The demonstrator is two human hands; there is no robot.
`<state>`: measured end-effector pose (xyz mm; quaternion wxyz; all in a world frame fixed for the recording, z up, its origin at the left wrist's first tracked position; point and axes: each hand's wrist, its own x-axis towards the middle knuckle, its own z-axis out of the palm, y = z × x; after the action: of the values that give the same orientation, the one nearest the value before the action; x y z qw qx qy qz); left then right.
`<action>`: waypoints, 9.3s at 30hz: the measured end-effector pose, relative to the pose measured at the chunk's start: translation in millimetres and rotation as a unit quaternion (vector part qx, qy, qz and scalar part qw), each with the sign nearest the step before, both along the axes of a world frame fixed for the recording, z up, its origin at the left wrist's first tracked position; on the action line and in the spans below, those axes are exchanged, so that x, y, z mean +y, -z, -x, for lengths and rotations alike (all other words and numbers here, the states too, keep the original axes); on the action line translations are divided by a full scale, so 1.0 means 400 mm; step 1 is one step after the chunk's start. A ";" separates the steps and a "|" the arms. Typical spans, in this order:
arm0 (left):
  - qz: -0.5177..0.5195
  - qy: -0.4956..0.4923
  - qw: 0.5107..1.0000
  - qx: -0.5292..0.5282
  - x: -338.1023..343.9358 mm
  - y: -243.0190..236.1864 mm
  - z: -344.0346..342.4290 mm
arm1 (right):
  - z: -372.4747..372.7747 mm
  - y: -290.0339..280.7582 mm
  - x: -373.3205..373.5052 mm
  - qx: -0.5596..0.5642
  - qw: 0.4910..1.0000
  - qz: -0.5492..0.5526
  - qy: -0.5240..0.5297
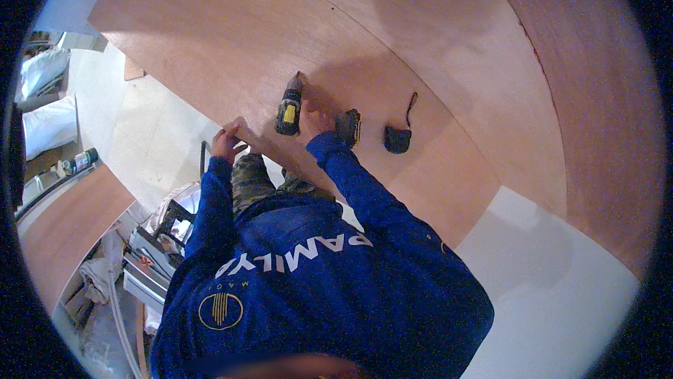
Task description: The person measures a curved wooden panel with a tape measure, then uses a cordless drill to drive screws into the panel to attach it to a wall. The person repeats measuring and drilling steps to secure the panel in place.
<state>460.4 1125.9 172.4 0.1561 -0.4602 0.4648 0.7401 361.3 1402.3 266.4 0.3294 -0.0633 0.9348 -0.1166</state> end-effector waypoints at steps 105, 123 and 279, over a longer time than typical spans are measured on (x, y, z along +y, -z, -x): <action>0.271 -0.513 0.730 -0.361 0.107 -0.332 -1.527 | -0.536 -0.120 -0.294 -0.090 0.912 0.024 -0.399; 0.215 -0.662 0.682 -0.225 0.149 -0.373 -1.576 | -0.423 -0.181 -0.260 -0.246 0.939 0.153 -0.187; 0.011 -0.004 1.000 0.024 0.030 0.028 -0.089 | 0.058 -0.224 -0.369 -0.243 0.902 -0.147 -0.324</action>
<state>496.2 1137.9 161.2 0.1368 -0.4458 0.4746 0.7465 338.2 1254.9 356.1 0.5714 -0.2834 0.7602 0.1237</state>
